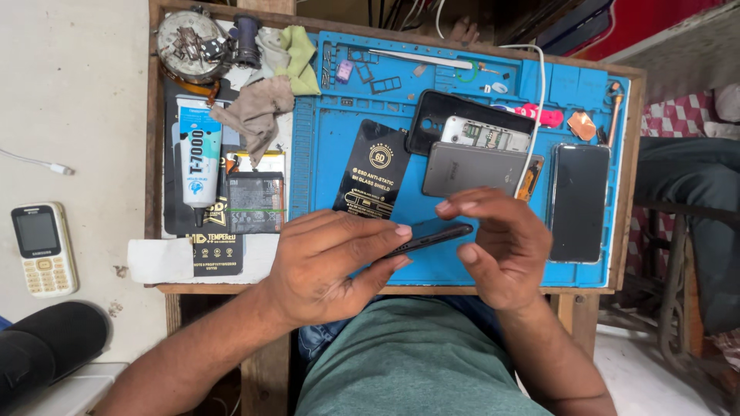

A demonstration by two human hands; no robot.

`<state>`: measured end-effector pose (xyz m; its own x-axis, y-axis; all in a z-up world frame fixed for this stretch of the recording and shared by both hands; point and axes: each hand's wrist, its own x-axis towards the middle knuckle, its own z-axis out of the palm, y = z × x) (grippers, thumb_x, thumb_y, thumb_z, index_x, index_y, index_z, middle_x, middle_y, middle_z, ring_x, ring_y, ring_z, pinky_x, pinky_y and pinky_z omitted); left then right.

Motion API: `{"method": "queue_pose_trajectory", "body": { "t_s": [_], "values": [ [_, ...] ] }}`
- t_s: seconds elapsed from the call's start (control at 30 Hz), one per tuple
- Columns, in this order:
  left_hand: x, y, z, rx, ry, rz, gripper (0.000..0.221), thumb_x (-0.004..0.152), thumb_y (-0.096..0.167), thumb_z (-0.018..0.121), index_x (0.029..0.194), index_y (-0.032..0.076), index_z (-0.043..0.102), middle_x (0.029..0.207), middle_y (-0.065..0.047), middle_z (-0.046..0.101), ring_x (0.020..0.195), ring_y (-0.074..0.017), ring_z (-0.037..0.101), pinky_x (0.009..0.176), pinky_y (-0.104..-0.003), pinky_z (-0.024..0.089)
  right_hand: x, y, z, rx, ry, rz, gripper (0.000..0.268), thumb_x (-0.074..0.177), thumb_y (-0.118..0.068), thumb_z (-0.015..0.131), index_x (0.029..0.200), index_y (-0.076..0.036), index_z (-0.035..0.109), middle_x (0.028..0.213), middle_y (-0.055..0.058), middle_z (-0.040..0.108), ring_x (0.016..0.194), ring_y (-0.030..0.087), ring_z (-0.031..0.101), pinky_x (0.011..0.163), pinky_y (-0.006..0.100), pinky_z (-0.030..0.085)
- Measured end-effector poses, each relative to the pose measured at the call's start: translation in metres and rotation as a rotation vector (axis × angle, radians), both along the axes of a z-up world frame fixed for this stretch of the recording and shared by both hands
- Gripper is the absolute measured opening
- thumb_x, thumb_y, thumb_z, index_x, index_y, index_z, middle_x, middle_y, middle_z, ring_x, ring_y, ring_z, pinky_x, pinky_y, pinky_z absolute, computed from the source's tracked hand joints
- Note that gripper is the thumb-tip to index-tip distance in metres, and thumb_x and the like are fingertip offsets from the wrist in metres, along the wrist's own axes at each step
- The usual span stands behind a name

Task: The person disassembles a black smartphone, removes the back cover, and separates the internal components. They then use scissors to cut a small piece of material on the workbench.

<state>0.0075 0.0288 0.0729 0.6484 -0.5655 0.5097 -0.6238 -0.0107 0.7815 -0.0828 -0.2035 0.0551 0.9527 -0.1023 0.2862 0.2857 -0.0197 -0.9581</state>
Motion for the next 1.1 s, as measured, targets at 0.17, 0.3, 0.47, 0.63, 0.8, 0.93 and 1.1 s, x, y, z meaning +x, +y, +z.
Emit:
{"method": "queue_pose_trajectory", "body": {
  "t_s": [0.17,0.3,0.47,0.63,0.8,0.93,1.1],
  "values": [
    [-0.006,0.0,0.005,-0.002,0.033,0.016,0.025,0.086,0.01,0.085,0.108,0.006,0.075,0.108,-0.007,0.076,0.084,-0.0167,0.074,0.069,-0.029,0.056,0.011,0.002,0.018,-0.096,-0.03,0.042,0.015,0.096,-0.009,0.072,0.107,0.0,0.067,0.103,0.013,0.07,0.096,0.021,0.071,0.081,0.031,0.06],
    [-0.009,-0.002,0.007,-0.031,0.092,0.002,0.022,0.087,0.008,0.084,0.108,0.007,0.075,0.112,-0.006,0.076,0.088,-0.0163,0.075,0.071,-0.028,0.059,0.012,0.009,0.019,-0.028,-0.031,0.094,0.011,0.096,-0.01,0.072,0.101,-0.002,0.067,0.098,0.013,0.07,0.094,0.02,0.07,0.081,0.032,0.06],
    [-0.011,0.0,0.006,-0.029,0.076,0.006,0.02,0.088,0.005,0.081,0.106,0.007,0.074,0.11,-0.005,0.074,0.09,-0.0171,0.076,0.075,-0.03,0.06,0.015,0.011,0.013,-0.109,-0.067,0.096,0.008,0.095,-0.01,0.07,0.097,-0.004,0.067,0.098,0.011,0.069,0.09,0.018,0.07,0.076,0.029,0.059],
    [-0.01,0.001,0.007,-0.006,0.055,0.001,0.02,0.085,0.005,0.082,0.104,0.006,0.075,0.107,-0.006,0.075,0.085,-0.0163,0.075,0.07,-0.03,0.056,0.019,0.011,0.013,-0.154,-0.11,0.105,0.007,0.095,-0.01,0.07,0.098,-0.005,0.067,0.098,0.01,0.068,0.088,0.018,0.071,0.074,0.028,0.059],
    [-0.006,0.004,0.004,-0.029,0.08,0.051,0.02,0.088,0.006,0.081,0.106,0.007,0.073,0.11,-0.006,0.075,0.095,-0.0197,0.076,0.081,-0.03,0.06,0.025,0.01,0.007,-0.262,-0.072,0.093,0.034,0.085,-0.018,0.077,0.11,0.002,0.066,0.106,0.013,0.07,0.096,0.022,0.07,0.084,0.032,0.058],
    [0.007,0.008,-0.001,-0.04,0.225,0.085,0.019,0.092,0.004,0.076,0.111,0.005,0.073,0.112,-0.01,0.076,0.097,-0.0198,0.078,0.08,-0.026,0.061,0.018,0.005,-0.01,-0.562,0.102,0.085,0.033,0.083,-0.014,0.084,0.11,-0.001,0.069,0.105,0.011,0.075,0.094,0.023,0.076,0.082,0.032,0.059],
    [0.022,0.008,-0.001,0.072,0.306,0.092,0.026,0.09,0.007,0.077,0.115,0.004,0.072,0.099,-0.01,0.078,0.084,-0.014,0.074,0.075,-0.025,0.056,0.001,-0.011,-0.02,-0.63,0.205,-0.027,0.029,0.085,-0.011,0.085,0.109,-0.004,0.071,0.094,0.008,0.077,0.086,0.019,0.078,0.075,0.031,0.059]
  ]
}}
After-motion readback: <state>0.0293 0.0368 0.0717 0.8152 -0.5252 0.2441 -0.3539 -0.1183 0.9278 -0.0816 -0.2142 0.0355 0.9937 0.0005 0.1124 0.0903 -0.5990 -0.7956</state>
